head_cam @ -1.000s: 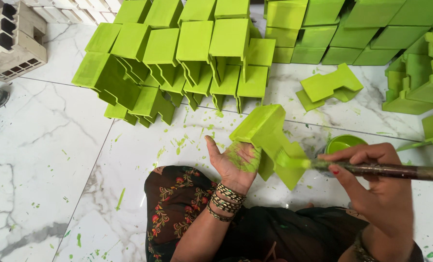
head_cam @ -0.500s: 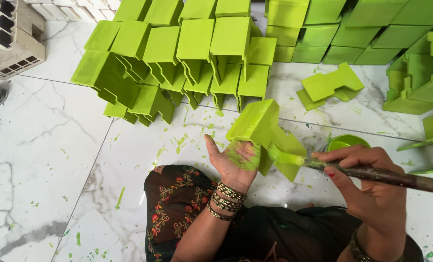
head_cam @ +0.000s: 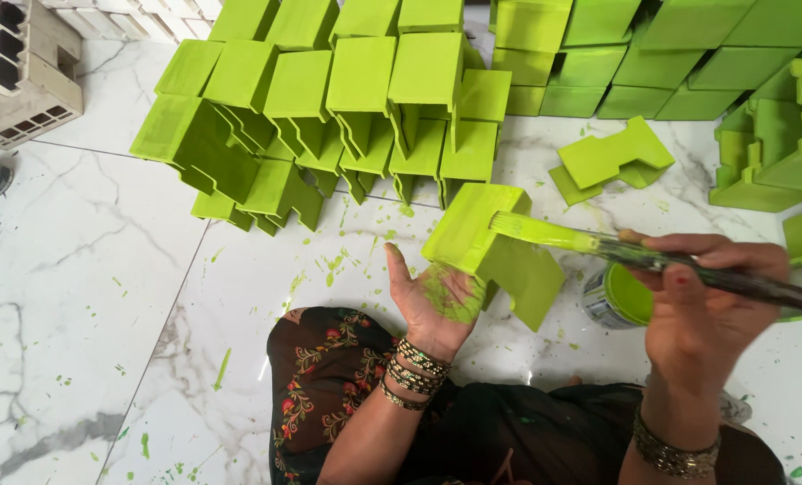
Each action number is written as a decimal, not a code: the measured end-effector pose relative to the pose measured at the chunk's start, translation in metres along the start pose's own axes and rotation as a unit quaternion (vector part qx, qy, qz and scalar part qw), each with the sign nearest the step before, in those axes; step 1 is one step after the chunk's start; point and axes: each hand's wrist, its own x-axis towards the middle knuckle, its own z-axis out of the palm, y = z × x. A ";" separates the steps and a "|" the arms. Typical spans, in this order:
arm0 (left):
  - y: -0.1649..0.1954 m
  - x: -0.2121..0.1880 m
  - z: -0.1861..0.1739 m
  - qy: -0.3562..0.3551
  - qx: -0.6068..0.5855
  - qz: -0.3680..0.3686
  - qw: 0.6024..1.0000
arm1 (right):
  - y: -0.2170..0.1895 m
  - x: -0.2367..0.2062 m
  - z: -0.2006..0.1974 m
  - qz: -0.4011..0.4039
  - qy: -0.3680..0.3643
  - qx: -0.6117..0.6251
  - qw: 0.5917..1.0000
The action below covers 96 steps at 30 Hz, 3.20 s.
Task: The person sits on the floor and paints small house-shaped wooden pieces bright green using a wide brush, dipping the brush into a paint can and coating each surface of a piece, then setting finished pieces with a large stack of already painted pieces.
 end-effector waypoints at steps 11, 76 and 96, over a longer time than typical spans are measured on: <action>0.006 0.002 -0.002 0.021 -0.001 0.012 1.000 | -0.022 0.006 -0.021 0.087 -0.060 -0.191 0.976; 0.016 0.008 -0.021 -0.018 0.087 -0.118 0.989 | -0.013 -0.011 -0.058 -0.116 0.014 -0.138 0.984; 0.016 0.013 -0.024 0.025 0.125 -0.102 0.987 | -0.028 -0.024 -0.054 0.007 0.012 -0.080 0.997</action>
